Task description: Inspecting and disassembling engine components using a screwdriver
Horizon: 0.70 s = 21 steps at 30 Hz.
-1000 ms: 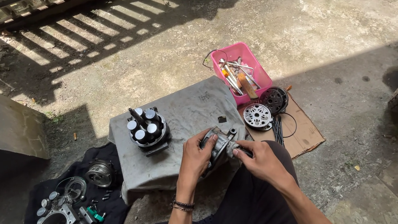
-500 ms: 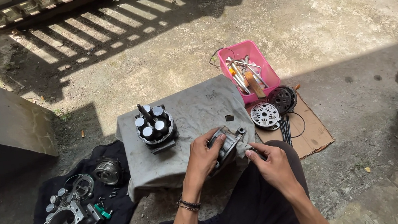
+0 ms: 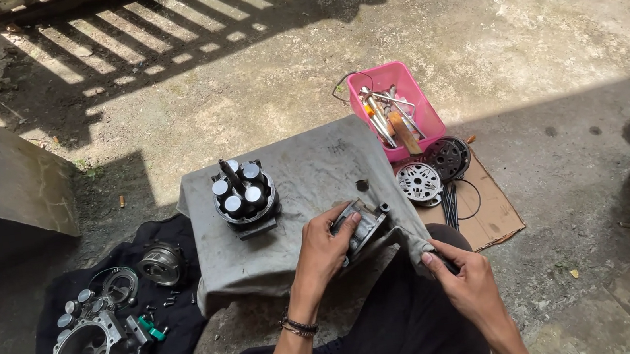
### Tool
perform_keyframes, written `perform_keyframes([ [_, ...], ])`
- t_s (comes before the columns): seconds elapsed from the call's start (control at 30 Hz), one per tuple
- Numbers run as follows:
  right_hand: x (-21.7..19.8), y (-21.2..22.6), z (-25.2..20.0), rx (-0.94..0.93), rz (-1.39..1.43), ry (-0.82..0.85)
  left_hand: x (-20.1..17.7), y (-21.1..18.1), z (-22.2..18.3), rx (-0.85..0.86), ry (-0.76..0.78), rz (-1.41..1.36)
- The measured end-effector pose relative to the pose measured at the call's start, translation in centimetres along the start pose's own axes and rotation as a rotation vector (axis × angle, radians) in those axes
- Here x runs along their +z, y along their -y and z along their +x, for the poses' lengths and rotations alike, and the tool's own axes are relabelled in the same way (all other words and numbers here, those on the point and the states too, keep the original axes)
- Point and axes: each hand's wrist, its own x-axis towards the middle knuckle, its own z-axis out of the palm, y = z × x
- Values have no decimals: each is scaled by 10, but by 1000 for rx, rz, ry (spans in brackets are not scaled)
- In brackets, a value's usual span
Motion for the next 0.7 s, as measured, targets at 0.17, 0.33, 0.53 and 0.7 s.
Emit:
perform_keyframes([
  [0.17,9,1,-1,-52,6,47,3,-1,-4,-70,-11,-34],
  [0.33,18,16,4,-142,-40,71,3,1,-3,-58,-26,-15],
  [0.53,30,28,12,-164,-130,35,1,-2,-2,-61,13,-28],
  [0.7,33,25,19,-96,87,128,4,1,-1,-30,-4,-15],
])
